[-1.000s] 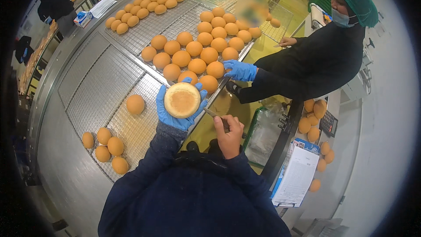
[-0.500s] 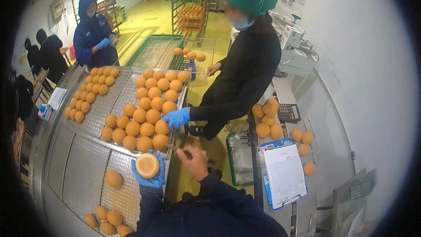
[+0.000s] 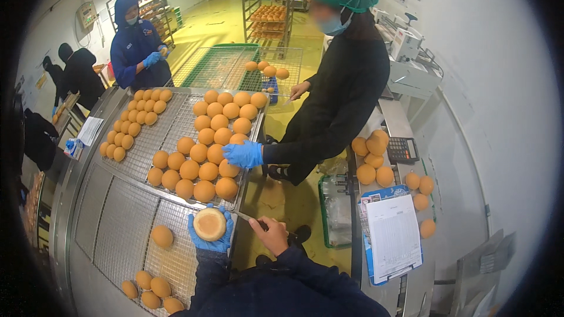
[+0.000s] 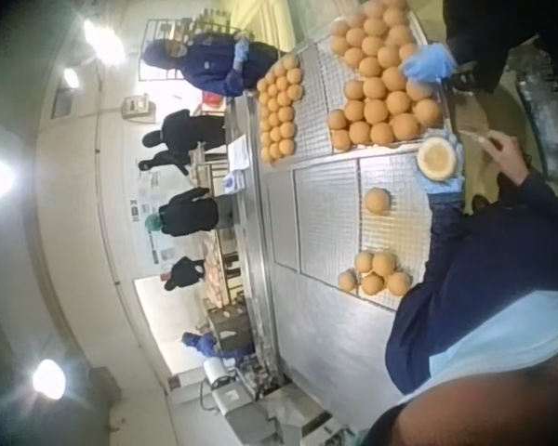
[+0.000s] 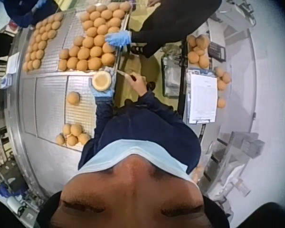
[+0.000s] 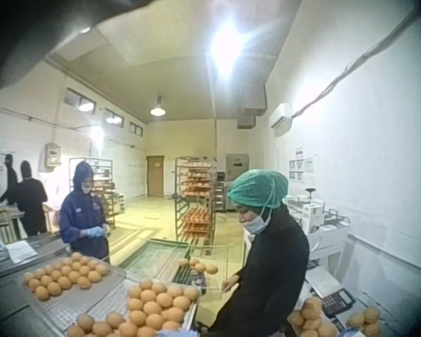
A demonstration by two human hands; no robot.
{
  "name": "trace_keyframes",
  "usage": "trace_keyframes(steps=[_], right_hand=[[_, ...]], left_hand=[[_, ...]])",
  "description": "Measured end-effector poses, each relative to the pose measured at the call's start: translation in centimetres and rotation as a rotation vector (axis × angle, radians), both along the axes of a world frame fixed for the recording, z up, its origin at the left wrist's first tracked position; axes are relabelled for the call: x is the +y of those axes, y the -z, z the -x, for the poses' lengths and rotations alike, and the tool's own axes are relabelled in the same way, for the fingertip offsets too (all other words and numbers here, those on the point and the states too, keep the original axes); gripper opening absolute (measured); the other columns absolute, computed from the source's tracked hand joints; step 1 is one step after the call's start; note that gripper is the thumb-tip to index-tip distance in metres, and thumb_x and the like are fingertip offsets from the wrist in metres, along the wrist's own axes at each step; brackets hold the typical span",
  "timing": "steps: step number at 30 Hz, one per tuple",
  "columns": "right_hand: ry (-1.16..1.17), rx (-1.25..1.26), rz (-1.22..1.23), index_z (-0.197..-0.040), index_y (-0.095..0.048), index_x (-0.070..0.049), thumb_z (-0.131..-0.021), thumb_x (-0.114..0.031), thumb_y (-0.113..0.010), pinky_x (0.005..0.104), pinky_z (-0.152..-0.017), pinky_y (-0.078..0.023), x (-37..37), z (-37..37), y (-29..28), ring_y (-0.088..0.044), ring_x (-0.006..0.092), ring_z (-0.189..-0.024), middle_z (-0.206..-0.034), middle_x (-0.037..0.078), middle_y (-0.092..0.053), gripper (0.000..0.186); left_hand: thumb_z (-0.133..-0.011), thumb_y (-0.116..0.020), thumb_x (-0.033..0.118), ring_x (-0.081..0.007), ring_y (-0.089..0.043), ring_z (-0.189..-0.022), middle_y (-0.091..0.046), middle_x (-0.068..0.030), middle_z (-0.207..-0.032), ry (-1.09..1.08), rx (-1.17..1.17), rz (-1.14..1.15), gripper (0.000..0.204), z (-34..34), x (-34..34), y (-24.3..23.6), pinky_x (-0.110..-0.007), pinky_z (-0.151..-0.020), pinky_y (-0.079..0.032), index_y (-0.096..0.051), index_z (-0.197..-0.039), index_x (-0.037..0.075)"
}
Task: The person picks up bread rolls and uses a knife to cut them open while wearing blue gloves, then places the sliced rolls onto metal cooling racks in a production area.
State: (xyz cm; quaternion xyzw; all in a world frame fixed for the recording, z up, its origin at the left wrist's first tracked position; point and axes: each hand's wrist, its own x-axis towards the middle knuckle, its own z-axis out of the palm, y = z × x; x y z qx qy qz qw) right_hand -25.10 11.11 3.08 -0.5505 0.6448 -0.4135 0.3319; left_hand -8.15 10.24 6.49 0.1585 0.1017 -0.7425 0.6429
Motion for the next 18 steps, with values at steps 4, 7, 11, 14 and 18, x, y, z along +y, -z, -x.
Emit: trace_keyframes(steps=[4,7,11,14,18], right_hand=[[-0.004,-0.037,-0.043,-0.075,-0.065,-0.005,-0.08,-0.045,-0.06,0.0364,-0.064,-0.04,0.8,-0.2,0.2,-0.056,0.026,-0.061,-0.063,0.012,-0.058,0.04],[-0.031,-0.038,-0.054,-0.076,-0.065,-0.005,-0.08,-0.043,-0.061,0.0386,-0.063,-0.041,1.4,-0.4,0.5,-0.055,0.0268,-0.061,-0.063,0.012,-0.058,0.039],[-0.054,0.024,0.015,-0.076,-0.065,-0.006,-0.08,-0.039,-0.063,0.0351,-0.065,-0.037,1.8,-0.8,-1.0,-0.054,0.023,-0.062,-0.064,0.009,-0.058,0.033],[-0.141,0.047,0.148,-0.075,-0.065,-0.008,-0.077,-0.033,-0.066,0.0326,-0.067,-0.033,3.0,-1.4,-4.7,-0.053,0.0196,-0.063,-0.065,0.004,-0.057,0.025],[-0.231,0.153,0.385,-0.073,-0.063,-0.01,-0.074,-0.029,-0.069,0.0316,-0.069,-0.031,3.5,-2.1,-5.7,-0.053,0.0163,-0.065,-0.065,-0.001,-0.056,0.02]], left_hand=[[-0.084,-0.04,0.057,-0.036,-0.055,-0.098,-0.057,-0.0196,-0.111,-0.002,-0.067,-0.067,0.058,0.5,0.0,-0.7,-0.051,-0.084,-0.046,-0.053,-0.112,0.008],[-0.084,-0.042,0.056,-0.0351,-0.054,-0.099,-0.056,-0.0191,-0.11,-0.021,-0.116,-0.068,0.057,0.6,0.4,-1.1,-0.05,-0.084,-0.047,-0.054,-0.111,0.007],[-0.083,-0.043,0.057,-0.0344,-0.054,-0.102,-0.056,-0.0181,-0.113,-0.053,-0.221,0.037,0.06,0.3,0.6,0.3,-0.05,-0.086,-0.046,-0.05,-0.117,0.008],[-0.083,-0.047,0.055,-0.0347,-0.053,-0.106,-0.054,-0.018,-0.117,-0.06,-0.399,0.231,0.062,0.5,0.9,1.4,-0.049,-0.09,-0.044,-0.046,-0.123,0.007],[-0.079,-0.058,0.048,-0.034,-0.054,-0.105,-0.052,-0.0182,-0.118,-0.13,-0.425,0.333,0.067,2.4,1.4,0.6,-0.047,-0.091,-0.045,-0.042,-0.126,0.004]])
